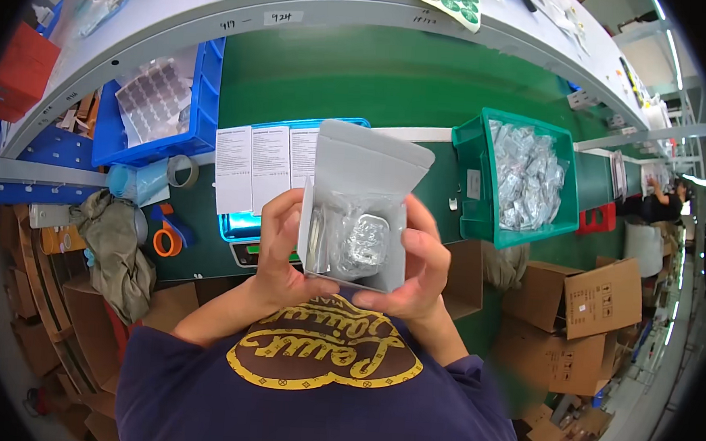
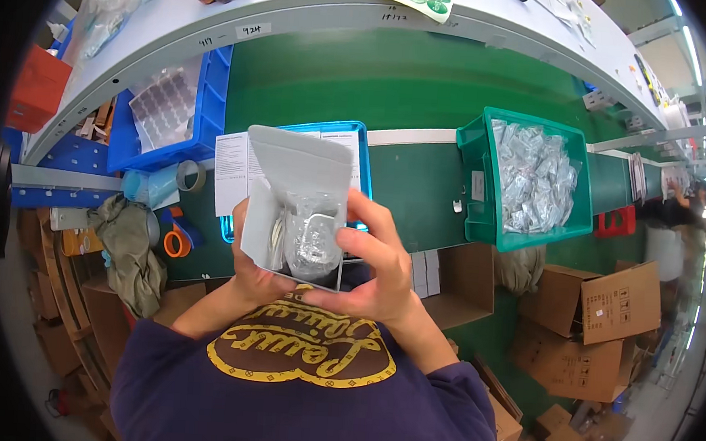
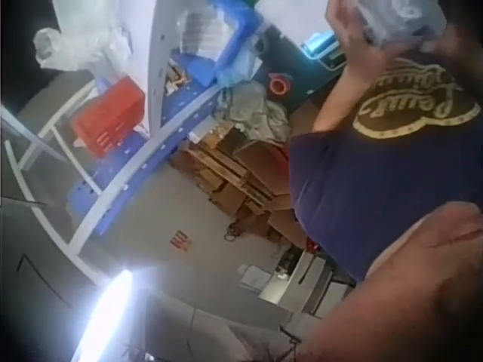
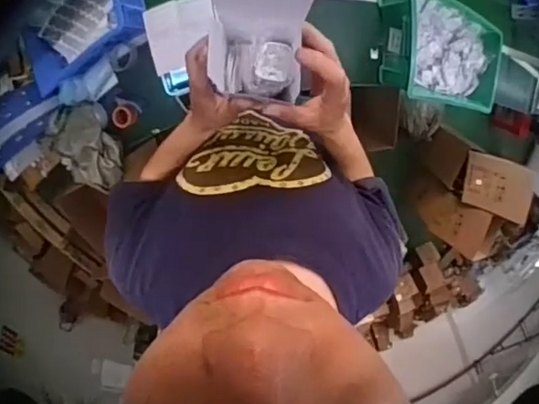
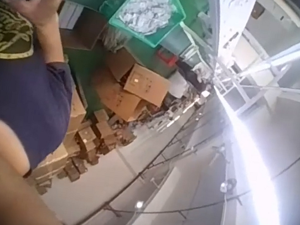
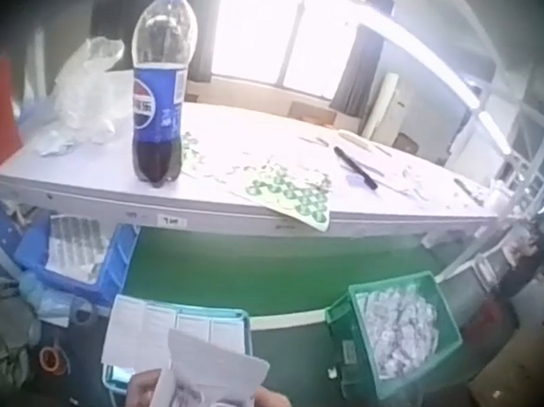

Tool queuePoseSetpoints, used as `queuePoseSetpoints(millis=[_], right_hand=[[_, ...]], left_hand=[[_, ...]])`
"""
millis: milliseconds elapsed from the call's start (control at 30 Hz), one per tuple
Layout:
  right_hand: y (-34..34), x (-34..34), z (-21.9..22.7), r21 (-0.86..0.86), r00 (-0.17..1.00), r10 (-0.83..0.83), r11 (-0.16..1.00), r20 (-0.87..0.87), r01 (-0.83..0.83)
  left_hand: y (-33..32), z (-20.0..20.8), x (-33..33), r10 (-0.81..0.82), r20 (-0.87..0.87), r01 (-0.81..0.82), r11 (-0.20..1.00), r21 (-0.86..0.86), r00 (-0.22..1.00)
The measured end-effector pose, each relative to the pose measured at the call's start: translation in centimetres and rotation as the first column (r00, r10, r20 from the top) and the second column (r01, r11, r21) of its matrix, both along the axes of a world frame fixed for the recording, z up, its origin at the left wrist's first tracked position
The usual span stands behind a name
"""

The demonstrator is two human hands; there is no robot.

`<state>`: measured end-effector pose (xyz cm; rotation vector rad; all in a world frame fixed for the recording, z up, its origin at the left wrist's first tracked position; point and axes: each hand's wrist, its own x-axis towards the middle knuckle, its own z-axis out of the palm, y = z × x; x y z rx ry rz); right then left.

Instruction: Packing small packaged items from a bin into individual white boxes, weighing them on a scale, and then organizing the boxes into a larger cardboard shipping carton.

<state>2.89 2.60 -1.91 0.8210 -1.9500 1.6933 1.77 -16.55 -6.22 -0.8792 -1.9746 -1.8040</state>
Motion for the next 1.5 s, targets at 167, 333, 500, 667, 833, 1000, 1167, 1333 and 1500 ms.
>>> queuePoseSetpoints(millis=[167, 333, 500, 667, 833, 1000, 1167, 1333, 1500], right_hand=[[0.7, 1.3, -0.2, 0.084, 0.939, 0.041, 0.994, 0.341, -0.074], [0.6, 1.1, -2.3, -0.189, 0.816, 0.046, 0.979, 0.577, 0.078], [3.8, -1.7, 0.2, 0.125, 0.783, 0.014, 0.985, 0.621, -0.117], [4.9, -2.5, 0.4, 0.047, 0.715, 0.120, 0.977, 0.688, -0.209], [7.1, -2.9, -1.2, 0.147, 0.717, 0.252, 0.884, 0.650, -0.443], [8.1, -4.5, -1.0, 0.047, 0.649, 0.417, 0.819, 0.637, -0.572], [6.8, -5.8, 0.6, 0.130, 0.626, 0.376, 0.781, 0.683, -0.610], [6.3, -5.1, -1.7, -0.006, 0.633, 0.441, 0.824, 0.636, -0.567], [1.7, -1.3, -6.3, -0.210, 0.766, 0.130, 0.978, 0.629, 0.007]], left_hand=[[-0.5, 2.2, 1.0, -0.148, 0.215, 0.181, 0.973, -0.143, 0.965], [1.3, 0.4, 0.9, -0.170, 0.706, 0.302, 0.951, -0.065, 0.687], [3.2, 1.3, 0.2, -0.178, 0.714, 0.353, 0.930, -0.102, 0.677], [4.4, -0.2, 1.9, -0.140, 0.600, 0.220, 0.973, -0.062, 0.788], [4.1, -0.3, 2.5, -0.097, 0.590, 0.229, 0.961, -0.155, 0.802], [4.4, 1.0, 2.1, -0.074, 0.573, 0.229, 0.952, -0.204, 0.816], [4.1, 2.0, 1.4, -0.099, 0.734, 0.253, 0.962, -0.101, 0.672], [3.6, 1.4, 1.6, -0.038, 0.658, 0.178, 0.973, -0.147, 0.752], [3.6, -0.1, 2.1, 0.079, 0.722, 0.025, 0.991, -0.132, 0.687]])
